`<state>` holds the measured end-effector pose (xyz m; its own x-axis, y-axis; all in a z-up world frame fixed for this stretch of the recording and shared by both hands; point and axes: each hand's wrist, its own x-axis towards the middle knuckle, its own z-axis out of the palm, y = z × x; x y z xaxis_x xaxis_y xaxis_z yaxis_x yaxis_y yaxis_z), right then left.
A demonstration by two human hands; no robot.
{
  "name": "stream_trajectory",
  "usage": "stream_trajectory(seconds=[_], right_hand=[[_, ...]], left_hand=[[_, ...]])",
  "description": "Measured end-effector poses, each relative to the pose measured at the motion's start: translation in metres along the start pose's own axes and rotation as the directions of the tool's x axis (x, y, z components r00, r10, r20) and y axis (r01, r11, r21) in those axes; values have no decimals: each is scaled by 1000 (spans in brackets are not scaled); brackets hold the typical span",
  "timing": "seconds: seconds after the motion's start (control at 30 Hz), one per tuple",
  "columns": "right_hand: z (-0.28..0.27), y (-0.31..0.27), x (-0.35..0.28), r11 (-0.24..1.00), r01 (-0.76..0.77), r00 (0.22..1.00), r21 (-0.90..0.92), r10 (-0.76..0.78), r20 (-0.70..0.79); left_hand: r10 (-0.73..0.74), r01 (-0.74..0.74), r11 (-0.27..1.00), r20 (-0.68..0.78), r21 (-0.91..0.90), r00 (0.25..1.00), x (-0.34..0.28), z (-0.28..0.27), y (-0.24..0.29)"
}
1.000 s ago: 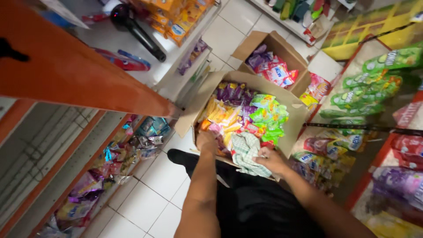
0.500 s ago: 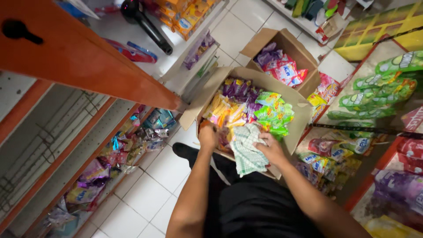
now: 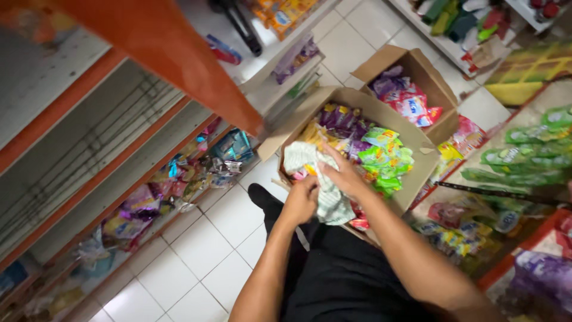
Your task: The person scans small snack packages from a cardboard box on the floor using a handheld scanner and places them onto store shelves, occasionally using a cloth to handle the items.
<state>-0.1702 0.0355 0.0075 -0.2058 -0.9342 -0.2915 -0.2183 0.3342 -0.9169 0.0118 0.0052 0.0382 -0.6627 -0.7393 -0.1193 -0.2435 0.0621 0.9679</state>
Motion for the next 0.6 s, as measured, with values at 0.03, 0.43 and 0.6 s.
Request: stream_trajectory(seconds=[0.03,0.43,0.6], right_hand=[[-3,0,3,985,-156,983,76,147,108],[5,51,22,868,-296,955,398,276,109],[17,9,1,779,-224,909,586,384,-164]], left_hand=[[44,-45,998,26,33,999,-3,-5,9],[-57,32,961,-81,-276,995,-31,-8,33],[-414,130,684,-236,-718,879,-19,15,18]])
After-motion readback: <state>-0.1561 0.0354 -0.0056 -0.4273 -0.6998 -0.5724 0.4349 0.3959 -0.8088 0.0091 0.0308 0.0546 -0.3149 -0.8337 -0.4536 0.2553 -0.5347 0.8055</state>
